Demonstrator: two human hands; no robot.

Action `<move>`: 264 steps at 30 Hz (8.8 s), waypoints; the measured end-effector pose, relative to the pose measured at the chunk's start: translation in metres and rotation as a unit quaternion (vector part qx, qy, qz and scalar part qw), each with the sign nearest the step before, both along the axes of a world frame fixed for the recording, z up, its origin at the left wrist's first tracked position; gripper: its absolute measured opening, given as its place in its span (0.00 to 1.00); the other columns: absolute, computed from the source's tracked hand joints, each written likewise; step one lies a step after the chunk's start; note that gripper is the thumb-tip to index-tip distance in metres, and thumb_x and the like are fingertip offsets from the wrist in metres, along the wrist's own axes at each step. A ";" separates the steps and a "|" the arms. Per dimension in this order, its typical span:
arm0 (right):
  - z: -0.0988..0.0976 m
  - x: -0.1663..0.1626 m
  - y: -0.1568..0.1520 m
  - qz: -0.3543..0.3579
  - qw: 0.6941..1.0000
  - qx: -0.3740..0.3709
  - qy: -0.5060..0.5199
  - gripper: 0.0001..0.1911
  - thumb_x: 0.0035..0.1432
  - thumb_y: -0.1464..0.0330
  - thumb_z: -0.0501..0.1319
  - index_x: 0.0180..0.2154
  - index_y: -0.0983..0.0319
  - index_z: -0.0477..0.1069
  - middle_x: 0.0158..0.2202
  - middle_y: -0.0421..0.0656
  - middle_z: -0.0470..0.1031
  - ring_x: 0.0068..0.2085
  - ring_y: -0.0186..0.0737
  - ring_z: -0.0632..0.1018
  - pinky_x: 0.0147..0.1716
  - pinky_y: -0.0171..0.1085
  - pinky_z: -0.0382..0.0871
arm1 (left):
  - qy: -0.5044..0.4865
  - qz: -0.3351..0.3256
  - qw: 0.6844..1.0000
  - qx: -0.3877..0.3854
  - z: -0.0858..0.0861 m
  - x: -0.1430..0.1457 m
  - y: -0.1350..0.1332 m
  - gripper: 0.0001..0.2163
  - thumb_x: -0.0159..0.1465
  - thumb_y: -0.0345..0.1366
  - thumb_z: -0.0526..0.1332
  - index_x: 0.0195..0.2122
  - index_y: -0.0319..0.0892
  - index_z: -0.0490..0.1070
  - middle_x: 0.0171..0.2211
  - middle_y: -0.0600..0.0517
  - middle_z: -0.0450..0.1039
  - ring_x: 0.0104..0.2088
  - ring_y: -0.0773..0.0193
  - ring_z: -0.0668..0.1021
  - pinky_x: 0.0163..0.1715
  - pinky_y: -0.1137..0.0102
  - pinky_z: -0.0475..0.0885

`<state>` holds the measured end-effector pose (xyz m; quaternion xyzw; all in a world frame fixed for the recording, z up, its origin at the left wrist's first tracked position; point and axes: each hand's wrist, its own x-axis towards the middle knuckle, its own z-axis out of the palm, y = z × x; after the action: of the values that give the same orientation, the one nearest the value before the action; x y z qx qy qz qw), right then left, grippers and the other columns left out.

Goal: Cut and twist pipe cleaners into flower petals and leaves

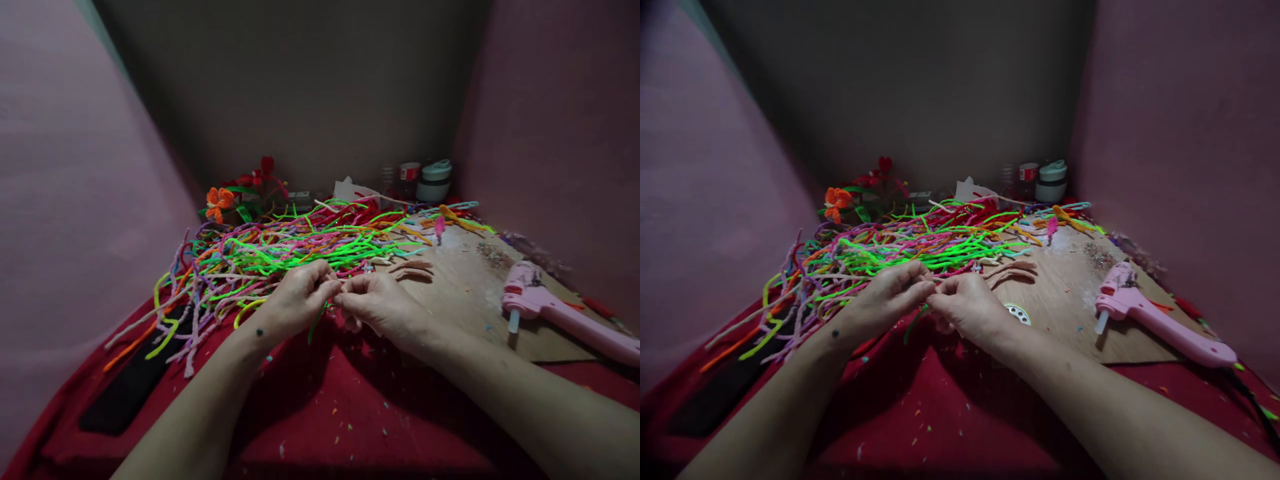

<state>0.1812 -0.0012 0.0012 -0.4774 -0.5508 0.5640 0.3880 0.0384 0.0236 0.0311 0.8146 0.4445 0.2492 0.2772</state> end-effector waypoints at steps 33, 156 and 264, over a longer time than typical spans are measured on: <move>0.001 0.007 0.004 -0.041 0.996 0.066 0.042 0.15 0.49 0.66 0.60 0.16 0.63 0.60 0.13 0.34 0.59 0.16 0.26 0.58 0.18 0.31 0.49 | -0.190 0.017 0.971 -0.147 0.007 -0.006 0.006 0.07 0.54 0.38 0.62 0.29 0.38 0.71 0.22 0.55 0.68 0.18 0.76 0.64 0.17 0.79 0.57; -0.032 0.005 0.010 0.017 0.977 -0.038 0.208 0.11 0.41 0.71 0.67 0.24 0.64 0.64 0.19 0.36 0.67 0.17 0.29 0.65 0.17 0.31 0.56 | -0.194 -0.030 0.928 -0.317 -0.001 0.003 0.009 0.05 0.44 0.26 0.55 0.23 0.38 0.67 0.13 0.56 0.65 0.12 0.71 0.67 0.10 0.77 0.63; -0.012 0.015 0.017 -0.126 0.977 0.108 0.134 0.15 0.49 0.58 0.61 0.20 0.63 0.67 0.19 0.39 0.66 0.20 0.31 0.64 0.20 0.32 0.57 | -0.282 0.039 0.926 -0.248 -0.018 0.014 -0.001 0.11 0.55 0.41 0.59 0.24 0.38 0.64 0.16 0.58 0.65 0.12 0.77 0.60 0.13 0.78 0.51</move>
<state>0.1962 0.0155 -0.0108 -0.4184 -0.4869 0.5066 0.5755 0.0520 0.0224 0.0133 0.5981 0.4270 0.3606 0.5744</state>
